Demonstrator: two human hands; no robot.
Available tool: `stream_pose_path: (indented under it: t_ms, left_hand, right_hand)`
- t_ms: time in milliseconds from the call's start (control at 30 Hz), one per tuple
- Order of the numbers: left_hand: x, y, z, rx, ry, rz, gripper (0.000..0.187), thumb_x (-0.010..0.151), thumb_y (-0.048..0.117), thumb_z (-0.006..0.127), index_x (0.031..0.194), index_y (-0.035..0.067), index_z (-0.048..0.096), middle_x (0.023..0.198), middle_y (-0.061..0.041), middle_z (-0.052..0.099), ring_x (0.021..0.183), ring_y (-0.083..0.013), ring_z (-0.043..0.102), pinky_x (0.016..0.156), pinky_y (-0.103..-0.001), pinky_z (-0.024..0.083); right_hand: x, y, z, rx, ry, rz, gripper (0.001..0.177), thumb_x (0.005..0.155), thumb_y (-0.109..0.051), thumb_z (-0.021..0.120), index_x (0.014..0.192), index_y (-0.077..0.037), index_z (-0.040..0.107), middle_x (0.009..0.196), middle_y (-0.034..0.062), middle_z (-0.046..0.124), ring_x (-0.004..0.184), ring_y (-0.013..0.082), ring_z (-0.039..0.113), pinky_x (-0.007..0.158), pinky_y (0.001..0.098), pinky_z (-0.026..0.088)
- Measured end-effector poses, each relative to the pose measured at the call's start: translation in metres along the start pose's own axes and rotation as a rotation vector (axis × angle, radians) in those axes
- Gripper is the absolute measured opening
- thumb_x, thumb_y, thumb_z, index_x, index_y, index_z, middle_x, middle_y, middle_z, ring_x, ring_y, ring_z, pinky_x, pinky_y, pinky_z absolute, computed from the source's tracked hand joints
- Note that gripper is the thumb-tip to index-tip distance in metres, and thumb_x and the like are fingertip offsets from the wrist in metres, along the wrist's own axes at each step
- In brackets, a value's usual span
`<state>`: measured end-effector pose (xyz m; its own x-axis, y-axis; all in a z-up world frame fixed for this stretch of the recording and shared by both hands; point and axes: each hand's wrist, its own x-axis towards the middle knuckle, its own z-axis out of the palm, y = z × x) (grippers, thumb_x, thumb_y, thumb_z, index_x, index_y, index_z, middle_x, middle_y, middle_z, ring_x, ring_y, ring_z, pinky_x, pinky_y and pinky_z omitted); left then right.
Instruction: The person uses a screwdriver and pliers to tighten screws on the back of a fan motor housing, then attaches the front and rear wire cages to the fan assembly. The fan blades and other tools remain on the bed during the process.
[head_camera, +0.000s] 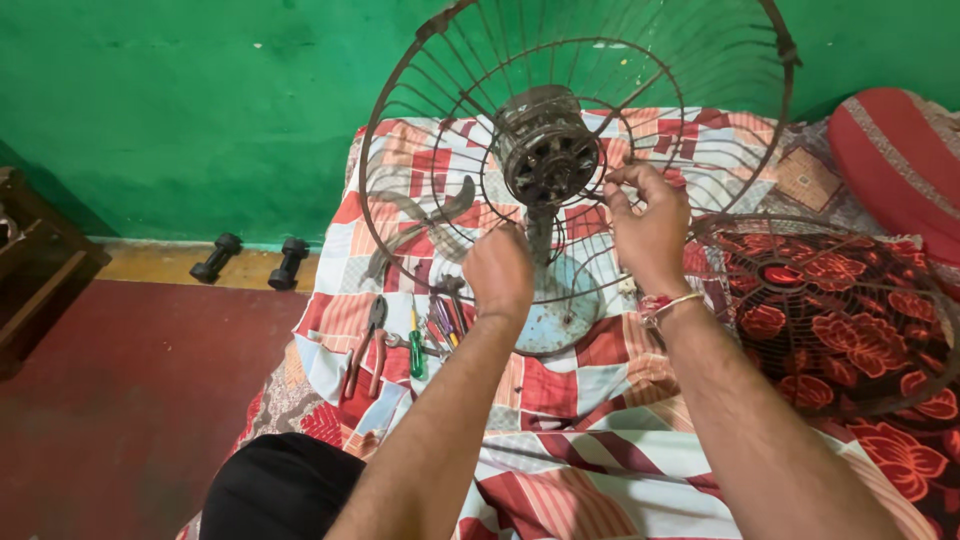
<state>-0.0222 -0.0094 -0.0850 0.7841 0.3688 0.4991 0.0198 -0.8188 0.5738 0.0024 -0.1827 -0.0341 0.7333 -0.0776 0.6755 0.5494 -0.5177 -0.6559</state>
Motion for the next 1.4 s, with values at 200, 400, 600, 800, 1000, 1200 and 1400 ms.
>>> stream_pose_path:
  t_ms: [200, 400, 600, 800, 1000, 1200, 1400]
  left_hand:
    - [0.0, 0.002, -0.002, -0.068, 0.027, -0.085, 0.028, 0.096, 0.027, 0.062, 0.081, 0.006, 0.075, 0.078, -0.023, 0.071, 0.076, -0.0455, 0.069, 0.07, -0.057, 0.053]
    - [-0.004, -0.001, -0.002, -0.074, 0.042, -0.021, 0.025, 0.095, 0.024, 0.062, 0.079, 0.007, 0.073, 0.076, -0.023, 0.07, 0.075, -0.0449, 0.069, 0.071, -0.057, 0.052]
    - [-0.001, -0.016, 0.0, 0.012, 0.086, 0.107, 0.027, 0.097, 0.029, 0.065, 0.08, 0.009, 0.073, 0.072, -0.019, 0.071, 0.069, -0.0419, 0.069, 0.064, -0.054, 0.052]
    - [-0.003, -0.021, -0.006, -0.024, 0.223, 0.204, 0.029, 0.095, 0.032, 0.07, 0.076, 0.009, 0.07, 0.072, -0.014, 0.071, 0.064, -0.0371, 0.069, 0.058, -0.049, 0.053]
    - [-0.024, -0.017, -0.001, -0.245, -0.054, 0.005, 0.03, 0.092, 0.04, 0.076, 0.085, 0.01, 0.078, 0.08, -0.016, 0.075, 0.073, -0.0349, 0.072, 0.067, -0.045, 0.054]
    - [-0.023, -0.001, 0.041, -1.252, -0.25, -0.465, 0.058, 0.086, 0.049, 0.075, 0.122, 0.003, 0.072, 0.117, -0.011, 0.074, 0.103, -0.0213, 0.066, 0.087, -0.037, 0.051]
    - [-0.007, 0.024, 0.049, -1.321, -0.392, -0.877, 0.097, 0.076, 0.074, 0.067, 0.141, 0.003, 0.057, 0.134, -0.014, 0.059, 0.113, -0.0233, 0.059, 0.086, -0.042, 0.047]
  right_hand:
    - [-0.043, 0.007, 0.022, -0.031, 0.286, 0.123, 0.005, 0.099, -0.003, 0.072, 0.104, -0.003, 0.07, 0.102, 0.0113, 0.077, 0.095, 0.0209, 0.073, 0.085, 0.0357, 0.054]
    - [-0.046, 0.024, 0.047, 0.258, 0.219, 0.137, 0.01, 0.098, -0.005, 0.071, 0.107, -0.001, 0.071, 0.132, 0.0137, 0.066, 0.104, 0.0177, 0.07, 0.085, 0.0315, 0.059]
    - [-0.033, 0.027, 0.055, 0.195, 0.16, 0.249, 0.009, 0.095, -0.009, 0.075, 0.102, -0.005, 0.072, 0.091, 0.0028, 0.072, 0.078, 0.01, 0.068, 0.07, 0.0262, 0.054]
    - [-0.025, 0.027, 0.051, 0.281, 0.165, 0.217, 0.01, 0.098, -0.01, 0.074, 0.104, -0.005, 0.069, 0.083, 0.0023, 0.068, 0.072, 0.0098, 0.06, 0.064, 0.0291, 0.049]
    - [-0.02, 0.019, 0.051, 0.143, 0.186, 0.219, 0.012, 0.093, -0.012, 0.078, 0.099, -0.006, 0.07, 0.082, 0.002, 0.071, 0.073, 0.0095, 0.065, 0.064, 0.0276, 0.052]
    - [-0.019, 0.019, 0.045, 0.084, 0.213, 0.178, 0.01, 0.095, -0.013, 0.078, 0.098, -0.005, 0.071, 0.09, 0.0073, 0.066, 0.07, 0.0138, 0.065, 0.059, 0.0322, 0.051]
    - [-0.002, 0.034, 0.039, 0.06, 0.098, 0.213, 0.01, 0.097, -0.014, 0.074, 0.102, -0.007, 0.07, 0.09, 0.0058, 0.073, 0.074, 0.0127, 0.068, 0.065, 0.031, 0.053]
